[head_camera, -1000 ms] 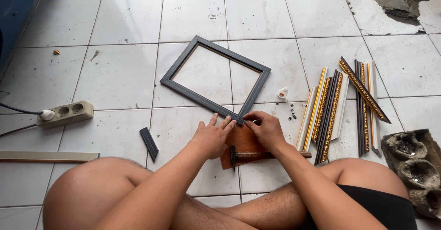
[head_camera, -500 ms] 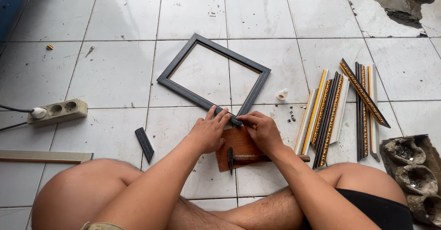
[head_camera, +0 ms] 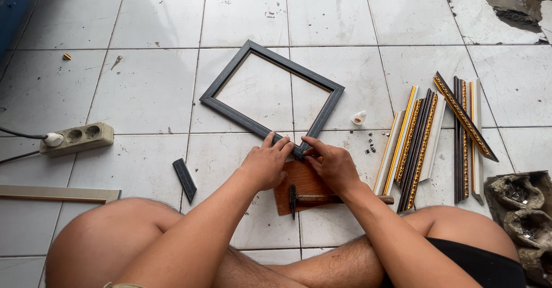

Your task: Assembling a picture frame by nailing the corners together while sitting on the floor.

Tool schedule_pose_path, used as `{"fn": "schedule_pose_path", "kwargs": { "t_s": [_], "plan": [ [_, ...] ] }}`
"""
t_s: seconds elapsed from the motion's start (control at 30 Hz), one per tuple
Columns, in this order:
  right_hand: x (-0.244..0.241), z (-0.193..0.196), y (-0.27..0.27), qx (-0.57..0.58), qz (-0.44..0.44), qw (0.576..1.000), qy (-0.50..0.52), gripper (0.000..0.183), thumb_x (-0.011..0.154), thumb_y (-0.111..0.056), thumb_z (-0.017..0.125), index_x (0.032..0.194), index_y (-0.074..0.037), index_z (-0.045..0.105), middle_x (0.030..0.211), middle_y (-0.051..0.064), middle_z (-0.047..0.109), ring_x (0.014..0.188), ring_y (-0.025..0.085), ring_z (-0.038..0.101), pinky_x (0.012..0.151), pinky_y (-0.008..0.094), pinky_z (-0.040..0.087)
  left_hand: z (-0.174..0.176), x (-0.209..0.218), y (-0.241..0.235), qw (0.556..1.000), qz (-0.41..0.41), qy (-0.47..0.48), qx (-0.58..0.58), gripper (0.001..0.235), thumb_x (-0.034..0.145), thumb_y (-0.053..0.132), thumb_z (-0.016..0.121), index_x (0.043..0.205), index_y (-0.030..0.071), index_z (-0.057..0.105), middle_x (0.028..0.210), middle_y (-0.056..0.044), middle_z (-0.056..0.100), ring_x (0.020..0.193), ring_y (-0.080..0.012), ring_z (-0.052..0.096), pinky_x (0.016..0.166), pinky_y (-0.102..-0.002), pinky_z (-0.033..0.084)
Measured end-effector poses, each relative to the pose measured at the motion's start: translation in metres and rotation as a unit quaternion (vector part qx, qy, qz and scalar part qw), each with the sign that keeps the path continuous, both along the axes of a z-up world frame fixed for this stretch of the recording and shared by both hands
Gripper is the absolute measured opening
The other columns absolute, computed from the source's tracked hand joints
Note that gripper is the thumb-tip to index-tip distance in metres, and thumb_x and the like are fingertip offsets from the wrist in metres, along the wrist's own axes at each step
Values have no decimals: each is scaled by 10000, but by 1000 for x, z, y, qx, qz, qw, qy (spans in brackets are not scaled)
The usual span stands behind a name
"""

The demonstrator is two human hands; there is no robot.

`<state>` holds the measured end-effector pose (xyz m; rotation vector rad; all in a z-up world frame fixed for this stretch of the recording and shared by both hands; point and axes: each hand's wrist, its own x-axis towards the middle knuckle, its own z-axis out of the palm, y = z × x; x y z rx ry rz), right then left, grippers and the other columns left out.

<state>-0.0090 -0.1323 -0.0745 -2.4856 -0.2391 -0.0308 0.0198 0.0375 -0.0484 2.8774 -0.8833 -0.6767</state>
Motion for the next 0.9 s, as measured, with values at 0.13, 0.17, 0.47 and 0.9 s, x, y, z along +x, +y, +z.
{"fn": "schedule_pose_path", "kwargs": {
  "t_s": [0.13,0.17,0.47,0.9],
  "plan": [
    [0,1,0,-5,4,1000,-5,426,751,-67,632,1156,-165,542,790,44,690,767,213,661,691,345,528,1,-1,0,1000,1,-3,2,608,772,246,619,1304,122,354,1378,-89,346,1293,-350,254,889,-463,439],
    [0,0,0,-7,5,1000,-5,425,750,-69,632,1153,-166,542,789,42,690,766,212,660,691,347,528,2,-2,0,1000,2,-2,4,610,772,248,619,1306,122,352,1381,-89,343,1294,-349,252,889,-469,438],
    [0,-2,0,-14,-2,1000,-1,428,757,-86,629,1167,-167,538,796,27,693,743,196,663,692,334,528,-1,-2,-1,1000,3,-1,8,626,771,250,623,1315,128,340,1392,-88,326,1299,-346,242,880,-492,436],
    [-11,14,-6,-14,-44,995,87,229,785,-219,628,1010,-175,624,798,-2,686,772,179,648,670,316,506,-2,-4,2,1000,-8,-11,14,642,769,232,632,1334,162,334,1400,-86,312,1289,-337,269,888,-505,420]
  ]
}}
